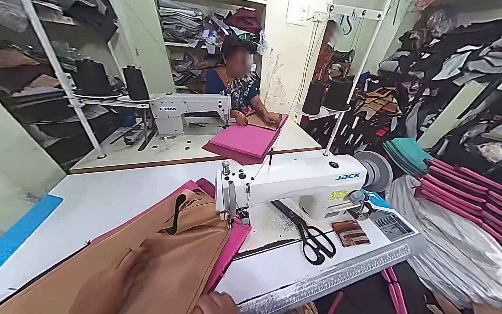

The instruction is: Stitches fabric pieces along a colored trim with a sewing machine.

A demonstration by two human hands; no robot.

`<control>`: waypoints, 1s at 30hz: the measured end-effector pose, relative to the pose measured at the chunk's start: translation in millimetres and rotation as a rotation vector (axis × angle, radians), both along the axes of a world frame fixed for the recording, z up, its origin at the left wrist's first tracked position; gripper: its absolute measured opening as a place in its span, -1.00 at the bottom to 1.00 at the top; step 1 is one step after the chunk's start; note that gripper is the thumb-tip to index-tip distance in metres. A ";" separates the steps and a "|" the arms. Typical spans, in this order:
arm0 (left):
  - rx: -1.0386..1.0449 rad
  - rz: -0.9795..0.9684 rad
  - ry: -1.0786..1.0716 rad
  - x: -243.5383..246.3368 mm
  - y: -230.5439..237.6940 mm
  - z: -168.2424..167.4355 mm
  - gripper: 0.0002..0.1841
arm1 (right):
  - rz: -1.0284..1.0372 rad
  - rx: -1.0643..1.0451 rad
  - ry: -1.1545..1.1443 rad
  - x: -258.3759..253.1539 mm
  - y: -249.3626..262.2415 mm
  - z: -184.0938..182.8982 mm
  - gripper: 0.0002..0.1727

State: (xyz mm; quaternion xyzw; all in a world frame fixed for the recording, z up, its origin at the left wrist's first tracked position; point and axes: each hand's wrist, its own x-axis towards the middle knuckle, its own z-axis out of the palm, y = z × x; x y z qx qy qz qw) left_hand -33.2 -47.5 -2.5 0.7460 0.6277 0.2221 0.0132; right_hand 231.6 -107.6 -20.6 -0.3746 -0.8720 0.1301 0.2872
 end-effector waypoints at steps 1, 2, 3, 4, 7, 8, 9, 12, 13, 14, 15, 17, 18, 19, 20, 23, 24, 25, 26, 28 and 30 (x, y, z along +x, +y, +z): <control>-0.009 -0.010 -0.013 -1.0 1.2 -0.7 -0.70 | 0.007 0.180 0.044 -0.1 6.5 -6.9 -0.40; -0.015 -0.008 -0.021 -1.3 1.9 -1.0 -0.70 | 0.036 0.273 0.025 -1.0 11.9 -11.5 -0.25; -0.019 0.003 -0.026 -0.4 2.0 -0.2 -0.70 | 0.069 0.295 -0.037 -3.0 13.7 -14.2 -0.12; -0.017 0.013 -0.022 0.6 1.9 0.5 -0.70 | 0.083 0.319 -0.109 -6.6 12.8 -17.5 -0.09; 0.081 0.027 0.021 -1.3 4.5 -9.1 -0.72 | -0.010 0.534 -0.275 -18.8 5.0 -30.6 -0.54; 0.098 0.030 0.028 -2.1 5.4 -11.8 -0.73 | -0.047 0.600 -0.296 -21.7 3.2 -33.7 -0.64; 0.117 0.031 0.041 -2.7 6.4 -13.8 -0.73 | -0.076 0.641 -0.296 -24.3 1.4 -36.4 -0.70; 0.194 0.096 0.099 -3.1 12.2 -14.5 -0.75 | -0.142 0.658 -0.333 -30.7 -5.7 -36.7 -0.68; 0.205 0.118 0.105 0.5 12.9 -8.4 -0.76 | -0.157 0.655 -0.344 -33.2 -7.0 -37.6 -0.67; 0.195 0.125 0.106 2.2 14.3 -2.3 -0.75 | -0.168 0.655 -0.343 -35.4 -7.1 -37.6 -0.67; 0.190 0.106 0.108 -0.3 17.7 0.4 -0.73 | -0.169 0.652 -0.340 -37.1 -6.5 -36.5 -0.67; 0.207 0.050 0.128 -5.3 23.8 3.5 -0.73 | -0.164 0.634 -0.337 -41.2 -4.8 -35.7 -0.67; 0.227 0.033 0.144 -7.4 27.0 3.6 -0.73 | -0.155 0.613 -0.329 -44.0 -4.2 -36.4 -0.64; 0.247 0.017 0.159 -8.9 29.8 4.7 -0.73 | -0.147 0.597 -0.322 -47.0 -3.3 -35.9 -0.62; 0.281 -0.003 0.181 -9.8 33.0 6.8 -0.71 | -0.143 0.592 -0.321 -49.8 -1.8 -34.4 -0.63; 0.257 -0.034 0.239 -10.5 39.9 19.9 -0.72 | -0.134 0.635 -0.301 -57.4 4.9 -33.6 -0.66; 0.198 -0.031 0.245 -12.3 43.5 22.1 -0.72 | -0.128 0.667 -0.298 -60.5 7.1 -35.3 -0.66; 0.128 -0.028 0.250 -15.4 48.2 21.6 -0.72 | -0.121 0.699 -0.307 -63.6 9.1 -36.4 -0.67; 0.049 -0.026 0.231 -17.2 52.4 20.4 -0.72 | -0.118 0.724 -0.326 -66.1 10.2 -36.3 -0.68; -0.115 -0.008 0.202 -14.6 57.8 20.8 -0.68 | -0.121 0.736 -0.369 -69.5 10.5 -32.2 -0.67; -0.336 0.075 0.245 12.0 51.9 46.2 -0.63 | -0.137 0.712 -0.390 -71.0 6.6 -28.8 -0.68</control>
